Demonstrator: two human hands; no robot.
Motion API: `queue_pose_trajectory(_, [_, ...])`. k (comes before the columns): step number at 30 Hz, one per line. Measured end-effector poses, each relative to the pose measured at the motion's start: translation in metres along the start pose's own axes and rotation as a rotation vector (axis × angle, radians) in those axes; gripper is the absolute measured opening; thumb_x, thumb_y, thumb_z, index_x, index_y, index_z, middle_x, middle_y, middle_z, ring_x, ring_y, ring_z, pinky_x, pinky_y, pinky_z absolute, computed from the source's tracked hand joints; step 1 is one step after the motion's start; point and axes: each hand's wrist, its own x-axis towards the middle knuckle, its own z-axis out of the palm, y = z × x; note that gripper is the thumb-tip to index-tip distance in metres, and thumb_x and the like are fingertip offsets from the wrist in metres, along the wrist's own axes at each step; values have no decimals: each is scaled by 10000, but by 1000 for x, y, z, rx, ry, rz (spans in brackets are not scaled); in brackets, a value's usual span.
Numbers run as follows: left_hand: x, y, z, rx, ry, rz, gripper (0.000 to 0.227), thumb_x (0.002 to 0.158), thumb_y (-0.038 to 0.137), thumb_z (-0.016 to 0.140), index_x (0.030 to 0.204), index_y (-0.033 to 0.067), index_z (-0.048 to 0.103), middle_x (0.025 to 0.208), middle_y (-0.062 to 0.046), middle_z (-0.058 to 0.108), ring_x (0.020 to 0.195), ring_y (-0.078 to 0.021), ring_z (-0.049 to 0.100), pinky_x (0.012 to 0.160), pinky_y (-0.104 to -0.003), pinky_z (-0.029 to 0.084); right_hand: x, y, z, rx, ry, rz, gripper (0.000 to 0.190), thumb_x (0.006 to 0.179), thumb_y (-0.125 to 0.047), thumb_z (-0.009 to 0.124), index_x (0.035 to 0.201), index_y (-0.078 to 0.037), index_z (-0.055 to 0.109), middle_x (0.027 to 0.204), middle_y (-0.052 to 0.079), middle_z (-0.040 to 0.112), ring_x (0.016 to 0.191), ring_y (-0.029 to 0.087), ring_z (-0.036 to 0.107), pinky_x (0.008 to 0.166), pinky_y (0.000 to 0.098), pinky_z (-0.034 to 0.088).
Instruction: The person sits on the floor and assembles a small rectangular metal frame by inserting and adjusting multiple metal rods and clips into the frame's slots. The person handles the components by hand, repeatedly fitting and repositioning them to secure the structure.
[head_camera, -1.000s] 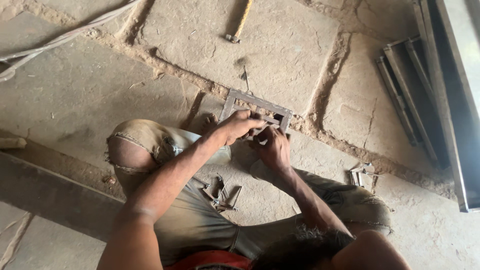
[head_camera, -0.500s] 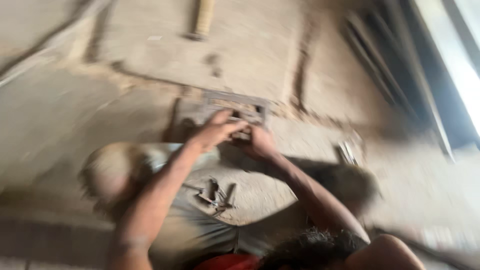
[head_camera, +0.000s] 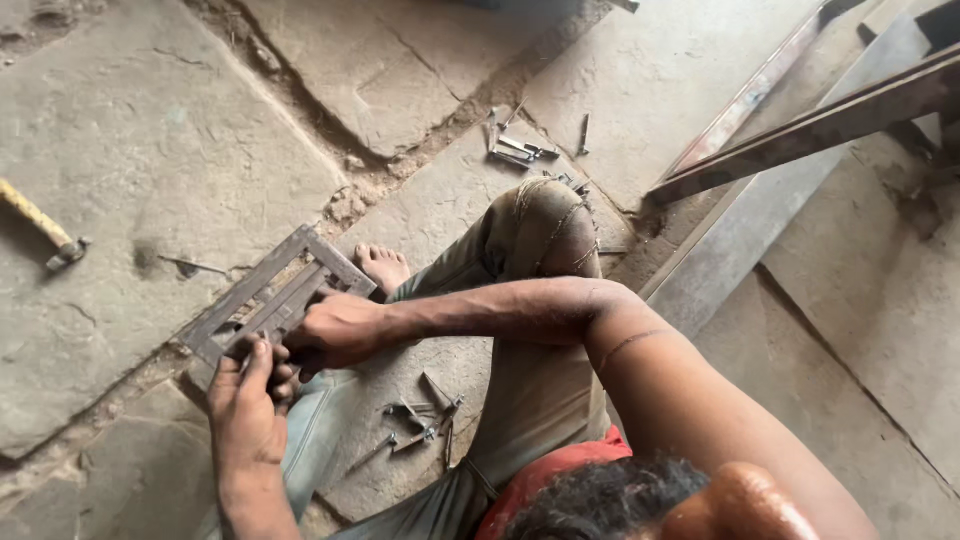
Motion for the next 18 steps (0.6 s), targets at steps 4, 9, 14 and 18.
queue_pose_trajectory(4, [10,-2,-11,14,2,-3,64,1053,148,636,1116,153,642,885,-14,665,662,-60,544,519,-181,393,-1,-3,19,-110,134,-20,516,859,-565,750,1069,-103,657,699,61,705,624,261,693,811,519,522])
queue_pose_trajectory(9, [4,5,-18,68,-15,-35,76,1063,165,668,1135,139,662,904,-4,658,681,-46,521,527,-178,374,-4,-10,6,578,-77,-218,408,1053,-382,599,1257,-32,549,1012,109,708,878,204,713,792,399,617])
queue_pose_trajectory(14, [7,-8,-8,136,-85,26,191,953,182,682,1141,155,665,1000,45,706,817,-45,659,644,-202,509,-20,-4,-16,466,-209,-44,352,989,-231,610,1315,-105,651,964,122,773,862,247,742,748,428,581])
queue_pose_trajectory(18, [30,-34,-12,149,-7,117,160,970,213,743,1093,116,710,900,53,698,682,-48,572,584,-213,459,-20,-10,1,34,93,171,419,784,-372,846,1135,-173,731,917,133,780,799,334,749,713,451,589])
